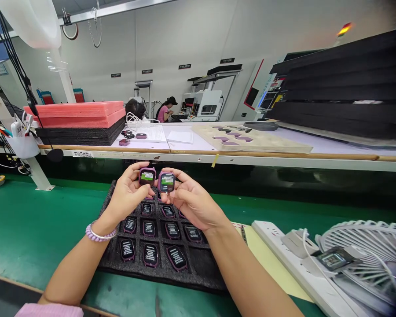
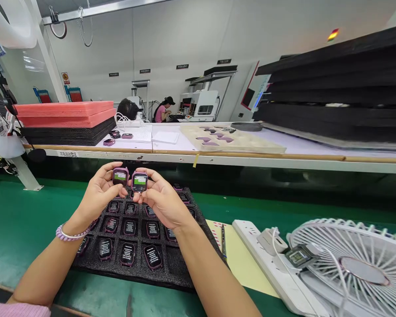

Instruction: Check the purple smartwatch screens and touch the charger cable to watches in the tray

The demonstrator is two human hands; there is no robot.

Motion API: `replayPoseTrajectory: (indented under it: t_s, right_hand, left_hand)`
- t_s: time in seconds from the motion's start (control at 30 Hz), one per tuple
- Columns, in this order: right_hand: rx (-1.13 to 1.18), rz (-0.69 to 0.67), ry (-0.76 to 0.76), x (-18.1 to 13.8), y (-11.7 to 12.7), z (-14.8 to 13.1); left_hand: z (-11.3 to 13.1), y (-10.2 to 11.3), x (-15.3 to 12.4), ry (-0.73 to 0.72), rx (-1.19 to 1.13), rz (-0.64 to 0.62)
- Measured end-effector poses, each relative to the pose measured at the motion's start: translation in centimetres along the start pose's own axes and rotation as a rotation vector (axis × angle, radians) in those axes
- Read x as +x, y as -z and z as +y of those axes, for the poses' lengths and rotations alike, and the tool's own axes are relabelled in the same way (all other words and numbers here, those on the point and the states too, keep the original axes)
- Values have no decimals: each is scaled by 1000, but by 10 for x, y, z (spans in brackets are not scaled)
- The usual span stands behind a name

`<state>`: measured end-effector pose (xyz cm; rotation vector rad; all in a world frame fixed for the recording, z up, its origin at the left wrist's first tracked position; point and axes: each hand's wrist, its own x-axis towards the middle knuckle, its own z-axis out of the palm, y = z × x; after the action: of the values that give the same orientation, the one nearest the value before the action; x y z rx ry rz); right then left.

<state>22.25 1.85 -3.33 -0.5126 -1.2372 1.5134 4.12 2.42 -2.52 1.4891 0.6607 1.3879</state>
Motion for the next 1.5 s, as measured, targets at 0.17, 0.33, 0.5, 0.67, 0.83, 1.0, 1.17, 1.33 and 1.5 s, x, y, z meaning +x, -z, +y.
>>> replayPoseTrajectory:
  t_s: [0.17,0.33,0.5,0.67,0.83,1.0,1.17,1.33,1.5]
  right_hand:
    - [-10,-4,11,0,1,0]
    - [-13,51,25,3,3,3]
    - [6,102,30,5,3,3]
    - [10,98,49,4,2,0]
    - [12,71,119,14,-3,-15]
    - [-44,0,217,43,-9,-51]
    - [-158,-55,307,61,-14,-89]
    - [-216,-77,404,56,-23,-109]
    - [-236,-108,451,46,-30,-113]
  left_hand:
    - [-1,1,1,-18,3,-8]
    - [2,0,-1,15,-18,-5]
    - [5,-1,-2,28,-5,9]
    - [3,0,0,23,-50,12]
    - [16,-2,17,31,-89,-27]
    - [47,-7,47,-67,-66,-66]
    - [72,-12,66,-158,-50,-94]
    - [88,-21,65,-231,-73,-81]
    - [96,-25,56,-277,-36,-79]
